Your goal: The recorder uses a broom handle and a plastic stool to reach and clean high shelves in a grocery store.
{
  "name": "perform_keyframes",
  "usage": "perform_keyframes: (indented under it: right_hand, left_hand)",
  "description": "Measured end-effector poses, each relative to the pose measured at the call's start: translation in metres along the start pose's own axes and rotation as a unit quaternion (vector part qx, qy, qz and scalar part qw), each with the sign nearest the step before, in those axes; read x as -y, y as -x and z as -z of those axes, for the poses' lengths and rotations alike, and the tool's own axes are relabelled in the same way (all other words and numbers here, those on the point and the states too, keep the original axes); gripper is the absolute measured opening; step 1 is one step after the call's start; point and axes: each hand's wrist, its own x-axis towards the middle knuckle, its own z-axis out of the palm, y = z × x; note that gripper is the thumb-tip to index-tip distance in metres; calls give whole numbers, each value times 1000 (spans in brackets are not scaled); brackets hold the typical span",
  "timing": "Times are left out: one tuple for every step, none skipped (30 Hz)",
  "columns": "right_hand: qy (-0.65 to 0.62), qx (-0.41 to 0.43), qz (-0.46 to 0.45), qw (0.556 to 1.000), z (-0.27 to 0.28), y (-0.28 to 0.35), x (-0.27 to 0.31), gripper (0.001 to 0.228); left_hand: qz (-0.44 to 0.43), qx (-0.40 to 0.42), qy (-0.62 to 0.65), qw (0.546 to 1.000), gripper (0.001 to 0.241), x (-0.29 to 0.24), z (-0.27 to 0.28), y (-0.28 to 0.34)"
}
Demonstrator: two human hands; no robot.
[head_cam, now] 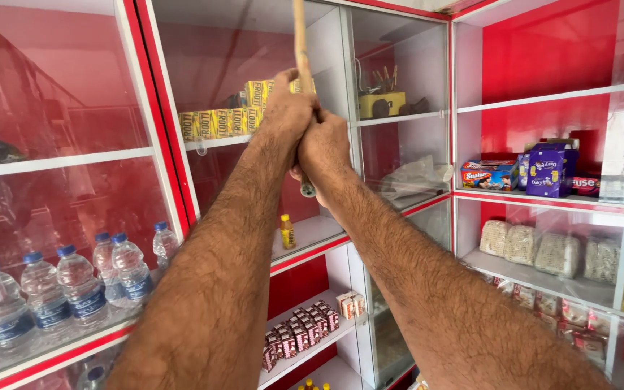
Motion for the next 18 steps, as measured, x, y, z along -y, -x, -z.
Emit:
perform_keyframes:
  right_hand:
    - [33, 6, 11, 999, -2, -1, -1, 35]
    - [65, 14, 21, 998, -5, -1, -3, 39]
    - [64, 14, 21, 998, -6, 1, -1, 39]
    - [99, 36, 19, 994, -10, 3, 1, 40]
    - [133, 57, 17, 989, -13, 4, 2, 43]
    - [130, 61, 16, 989, -16, 4, 2, 43]
    - [163, 74, 16, 984, -19, 4, 1, 44]
    - [194, 87, 15, 977, -23, 4, 0, 46]
    - [191, 91, 13, 977, -28, 7, 0, 46]
    - [213, 104, 13, 971, -32, 9, 1, 46]
    - [234, 118, 12, 965, -36, 11, 2, 46]
    - [232, 122, 12, 965, -38, 13, 3, 46]
    - [260, 121, 29, 958, -41, 15, 4, 44]
    - [288, 118, 46, 949, -43, 17, 5, 42]
    - [287, 121, 45, 949, -40, 1, -16, 42]
    - [326, 125, 170, 922, -36, -14, -36, 38]
    - [359, 127, 291, 878, -33, -30, -57, 35]
    - [358, 128, 291, 878, -34, -20, -50, 35]
  left_hand:
    - [-11, -26, 28, 999, 64, 3, 3, -3]
    - [-21, -53, 55, 997, 59, 7, 7, -5]
    - [-21, -54, 54, 997, 59, 10, 11, -7]
    - [-36, -89, 46, 994, 59, 14, 16, -9]
    - [-51, -124, 37, 990, 59, 18, 22, -11]
    - [-50, -127, 34, 990, 59, 19, 27, -12]
    - [-53, -168, 12, 984, 55, 21, 32, -13]
    - [-55, -208, -12, 976, 52, 24, 37, -14]
    - [-53, -211, -15, 976, 52, 22, 44, -7]
    - [-35, -248, -38, 967, 50, 19, 50, -1]
    - [-16, -284, -62, 957, 48, 17, 55, 6]
    - [-14, -287, -64, 956, 48, 16, 59, 9]
    - [-9, -316, -89, 944, 56, 16, 63, 13]
    - [-4, -344, -113, 932, 65, 15, 65, 17]
    - [-3, -347, -114, 931, 65, 22, 69, 9]
    - [-2, -361, -149, 920, 71, 29, 73, 2]
    - [-2, -376, -184, 908, 78, 35, 77, -6]
    - [-1, -376, -185, 908, 78, 37, 79, -6]
